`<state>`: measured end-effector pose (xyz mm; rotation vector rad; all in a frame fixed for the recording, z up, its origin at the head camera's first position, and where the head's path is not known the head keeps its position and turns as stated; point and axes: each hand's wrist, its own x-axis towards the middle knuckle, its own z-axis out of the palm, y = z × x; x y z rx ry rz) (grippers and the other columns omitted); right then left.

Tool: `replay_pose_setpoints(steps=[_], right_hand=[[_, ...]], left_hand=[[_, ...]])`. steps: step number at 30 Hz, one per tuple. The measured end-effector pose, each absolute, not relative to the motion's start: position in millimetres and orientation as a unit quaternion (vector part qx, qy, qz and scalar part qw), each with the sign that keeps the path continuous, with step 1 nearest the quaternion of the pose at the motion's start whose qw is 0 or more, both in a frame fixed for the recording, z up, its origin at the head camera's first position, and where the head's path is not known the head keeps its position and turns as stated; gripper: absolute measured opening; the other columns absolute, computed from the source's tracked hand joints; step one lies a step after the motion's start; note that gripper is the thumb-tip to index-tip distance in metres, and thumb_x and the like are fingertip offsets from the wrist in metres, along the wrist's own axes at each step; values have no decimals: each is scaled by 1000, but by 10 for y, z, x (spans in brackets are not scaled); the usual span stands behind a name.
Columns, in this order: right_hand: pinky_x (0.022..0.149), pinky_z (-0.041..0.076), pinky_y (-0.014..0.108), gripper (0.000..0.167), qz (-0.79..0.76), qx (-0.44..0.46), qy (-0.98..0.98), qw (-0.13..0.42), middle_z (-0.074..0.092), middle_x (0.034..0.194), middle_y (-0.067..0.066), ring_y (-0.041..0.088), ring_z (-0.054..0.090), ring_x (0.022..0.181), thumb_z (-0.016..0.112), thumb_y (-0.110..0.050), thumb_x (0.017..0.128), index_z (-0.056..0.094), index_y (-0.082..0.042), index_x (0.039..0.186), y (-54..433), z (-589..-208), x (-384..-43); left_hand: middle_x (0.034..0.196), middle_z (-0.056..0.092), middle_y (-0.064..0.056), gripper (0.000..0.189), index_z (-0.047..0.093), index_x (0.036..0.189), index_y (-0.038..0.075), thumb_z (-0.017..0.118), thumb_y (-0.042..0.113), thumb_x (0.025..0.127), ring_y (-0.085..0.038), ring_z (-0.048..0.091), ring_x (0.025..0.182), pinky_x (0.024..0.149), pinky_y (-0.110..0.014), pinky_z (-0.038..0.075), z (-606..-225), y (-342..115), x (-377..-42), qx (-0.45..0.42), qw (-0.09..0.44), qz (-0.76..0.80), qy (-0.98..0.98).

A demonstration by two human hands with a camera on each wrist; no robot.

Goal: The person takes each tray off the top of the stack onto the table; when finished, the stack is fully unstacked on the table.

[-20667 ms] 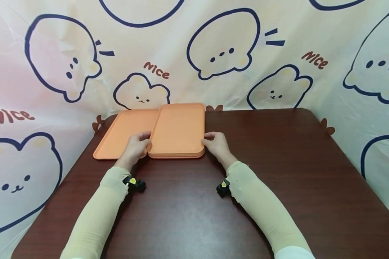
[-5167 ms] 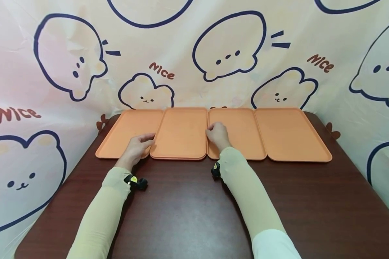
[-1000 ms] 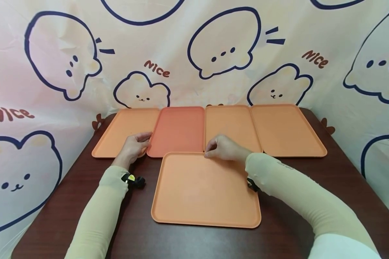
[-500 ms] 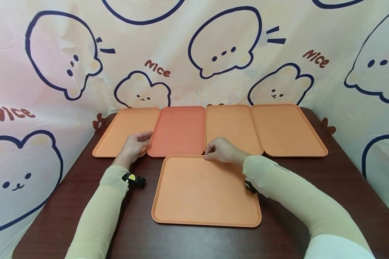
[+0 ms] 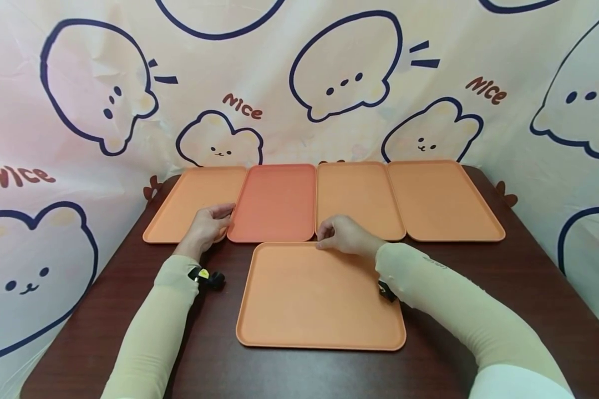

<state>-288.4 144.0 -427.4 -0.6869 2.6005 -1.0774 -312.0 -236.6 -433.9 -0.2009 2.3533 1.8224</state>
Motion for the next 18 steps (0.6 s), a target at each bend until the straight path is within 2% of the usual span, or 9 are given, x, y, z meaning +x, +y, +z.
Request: replay_pose_setpoints(steps=[3,6,8,12,17,18], right_hand=[[78,52,30,13,-374,-232,890,118,72,88,2,15,61,83,88,-12,91,75,-10,92,1436,-4262,-2879],[79,53,29,17,-379,-225,890,118,71,90,3,16,62,85,89,-11,90,74,-7,95,1432,-4244,-2876],[79,53,28,19,-378,-219,892,120,71,92,4,17,62,86,89,-11,89,73,-6,98,1432,-4230,-2876],[78,53,28,20,-370,-206,897,128,71,92,5,17,63,86,90,-12,89,74,-5,99,1426,-4208,-2880],[76,52,27,20,-363,-201,900,136,71,93,5,17,62,86,89,-14,90,75,-5,100,1417,-4182,-2890],[75,52,27,20,-361,-203,900,137,71,93,5,17,62,86,89,-14,90,75,-5,101,1418,-4178,-2894]], left_hand=[[169,47,-14,55,50,162,7,55,-4,108,-23,41,159,95,-13,50,-4349,-2371,-3126,-62,76,607,789],[169,47,-14,55,51,162,8,56,-3,108,-22,42,158,96,-15,51,-4352,-2370,-3134,-66,76,607,789],[169,47,-14,56,51,162,8,56,-3,107,-22,42,158,90,-12,49,-4351,-2366,-3134,-66,77,607,788],[168,48,-14,55,51,161,7,56,-3,107,-23,43,158,92,-11,48,-4339,-2359,-3127,-62,76,606,789],[169,46,-14,56,50,162,8,55,-2,108,-23,42,158,84,-10,49,-4309,-2350,-3118,-66,80,606,789],[170,46,-14,56,50,162,8,56,-2,108,-23,42,157,85,-12,49,-4299,-2346,-3118,-68,81,604,790]])
